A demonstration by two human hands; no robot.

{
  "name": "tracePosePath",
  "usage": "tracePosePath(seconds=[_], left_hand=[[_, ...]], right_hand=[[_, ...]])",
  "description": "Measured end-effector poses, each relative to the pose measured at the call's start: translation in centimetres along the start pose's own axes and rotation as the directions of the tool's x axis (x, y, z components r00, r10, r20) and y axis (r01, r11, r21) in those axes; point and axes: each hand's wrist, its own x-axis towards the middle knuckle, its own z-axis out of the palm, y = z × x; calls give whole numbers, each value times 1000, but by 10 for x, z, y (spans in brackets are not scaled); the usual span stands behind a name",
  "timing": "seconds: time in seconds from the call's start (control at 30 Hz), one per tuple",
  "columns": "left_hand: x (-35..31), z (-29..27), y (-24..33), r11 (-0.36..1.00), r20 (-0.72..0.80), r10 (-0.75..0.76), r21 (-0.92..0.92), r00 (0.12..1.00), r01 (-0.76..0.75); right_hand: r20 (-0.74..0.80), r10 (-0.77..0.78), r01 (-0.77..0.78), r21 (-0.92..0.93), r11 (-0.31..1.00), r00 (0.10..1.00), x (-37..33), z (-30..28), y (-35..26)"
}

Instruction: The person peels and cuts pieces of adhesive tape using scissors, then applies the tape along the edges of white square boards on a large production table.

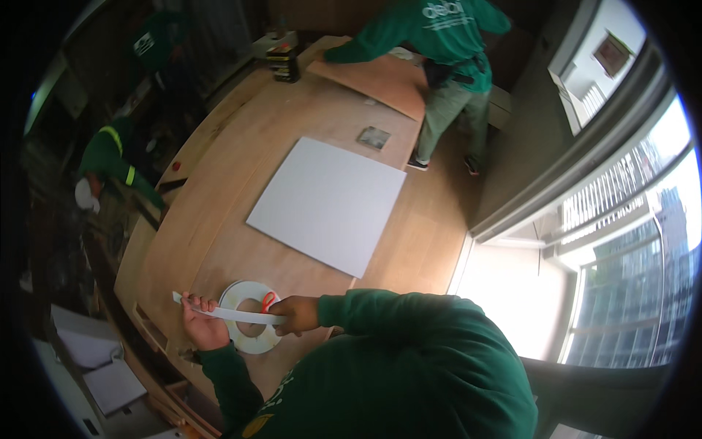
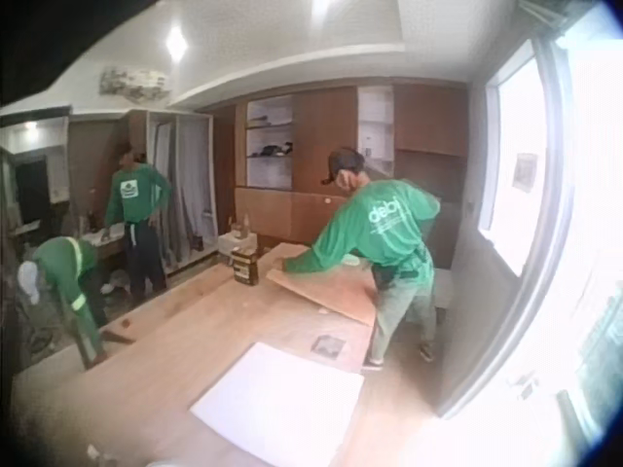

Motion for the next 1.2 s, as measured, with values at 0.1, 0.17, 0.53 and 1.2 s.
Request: tracePosePath(seconds=[0.1,0.17,0.53,1.2], left_hand=[[-4,23,-41,985,-51,54,166,997,-45],[-18,57,-88,956,-148,90,290,985,-43],[-64,78,-320,447,157,-557,885,816,135],[-110,102,-458,220,270,-962,677,41,702]], right_hand=[[-140,67,-78,-79,994,988,-67,-32,15],[-269,151,-195,-145,970,951,-117,-50,19],[-890,337,-887,-138,440,306,-414,-194,353],[-961,275,165,276,947,27,-253,-88,176]])
